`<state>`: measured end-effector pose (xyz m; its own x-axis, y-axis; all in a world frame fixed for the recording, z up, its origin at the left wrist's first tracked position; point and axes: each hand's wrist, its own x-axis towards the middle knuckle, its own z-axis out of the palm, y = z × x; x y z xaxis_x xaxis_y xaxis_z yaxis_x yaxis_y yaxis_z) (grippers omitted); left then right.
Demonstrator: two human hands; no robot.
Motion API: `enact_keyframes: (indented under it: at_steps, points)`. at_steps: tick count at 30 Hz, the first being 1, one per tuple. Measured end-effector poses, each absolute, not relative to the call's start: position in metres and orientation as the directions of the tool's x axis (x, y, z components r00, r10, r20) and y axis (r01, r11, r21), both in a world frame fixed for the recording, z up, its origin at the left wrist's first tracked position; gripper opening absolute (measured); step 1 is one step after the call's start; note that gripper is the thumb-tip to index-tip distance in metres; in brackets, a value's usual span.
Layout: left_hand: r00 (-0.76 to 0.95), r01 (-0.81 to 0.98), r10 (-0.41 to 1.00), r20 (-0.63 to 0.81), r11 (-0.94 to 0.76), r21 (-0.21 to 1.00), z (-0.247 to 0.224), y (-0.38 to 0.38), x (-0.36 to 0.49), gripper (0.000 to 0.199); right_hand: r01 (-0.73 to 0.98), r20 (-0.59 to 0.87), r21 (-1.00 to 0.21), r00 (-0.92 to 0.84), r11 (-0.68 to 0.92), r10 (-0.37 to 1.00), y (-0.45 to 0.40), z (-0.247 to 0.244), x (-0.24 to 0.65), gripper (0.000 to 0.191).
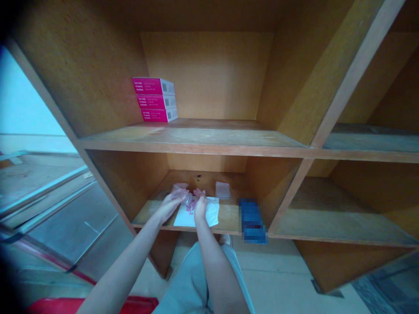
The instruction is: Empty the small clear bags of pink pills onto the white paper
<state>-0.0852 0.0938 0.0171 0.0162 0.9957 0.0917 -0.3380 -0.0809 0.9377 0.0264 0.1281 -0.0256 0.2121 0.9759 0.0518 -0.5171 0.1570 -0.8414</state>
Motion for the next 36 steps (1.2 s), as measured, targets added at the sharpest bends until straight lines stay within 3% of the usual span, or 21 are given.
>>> enact_keyframes:
  at_steps: [6, 11, 16, 19, 22, 25, 27, 31, 36]
  points:
    - [0.019, -0.562, 0.999, 0.035, -0.019, 0.827, 0.001, 0.087, -0.083, 0.033, -0.462, 0.103, -0.866, 0.211, 0.192, 0.972, 0.124, -0.023, 0.028, 0.040]
    - [0.029, -0.599, 0.998, 0.048, -0.021, 0.801, -0.003, 0.084, -0.085, 0.027, -0.368, 0.191, -0.891, 0.228, 0.266, 0.955, 0.117, -0.015, 0.028, 0.035]
    - [0.042, -0.618, 0.998, 0.045, -0.010, 0.786, -0.002, 0.081, -0.087, 0.029, -0.164, 0.302, -0.913, 0.343, 0.373, 0.889, 0.110, 0.002, 0.029, 0.017]
    - [0.029, -0.641, 0.999, 0.044, -0.015, 0.767, -0.003, 0.082, -0.088, 0.029, -0.005, 0.307, -0.943, 0.363, 0.331, 0.880, 0.109, 0.015, 0.032, 0.011]
    - [0.018, -0.671, 0.999, 0.033, -0.012, 0.741, -0.004, 0.083, -0.089, 0.030, 0.078, 0.194, -0.980, 0.204, 0.182, 0.959, 0.105, 0.024, 0.035, 0.017]
    - [0.019, -0.688, 0.999, 0.029, -0.008, 0.726, -0.003, 0.083, -0.088, 0.030, 0.044, 0.021, -0.999, -0.059, 0.024, 0.998, 0.098, 0.028, 0.035, 0.024]
    - [0.023, -0.686, 0.999, 0.045, -0.018, 0.727, -0.003, 0.083, -0.088, 0.033, -0.009, -0.007, -1.000, -0.138, -0.008, 0.990, 0.094, 0.030, 0.035, 0.027]
    - [0.043, -0.685, 0.997, 0.062, -0.016, 0.729, -0.002, 0.082, -0.087, 0.038, -0.119, 0.059, -0.992, -0.095, 0.048, 0.994, 0.096, 0.028, 0.034, 0.024]
    - [0.069, -0.715, 0.998, -0.015, 0.060, 0.697, -0.005, 0.085, -0.089, 0.029, -0.162, 0.230, -0.960, -0.002, 0.227, 0.973, 0.108, 0.024, 0.040, 0.021]
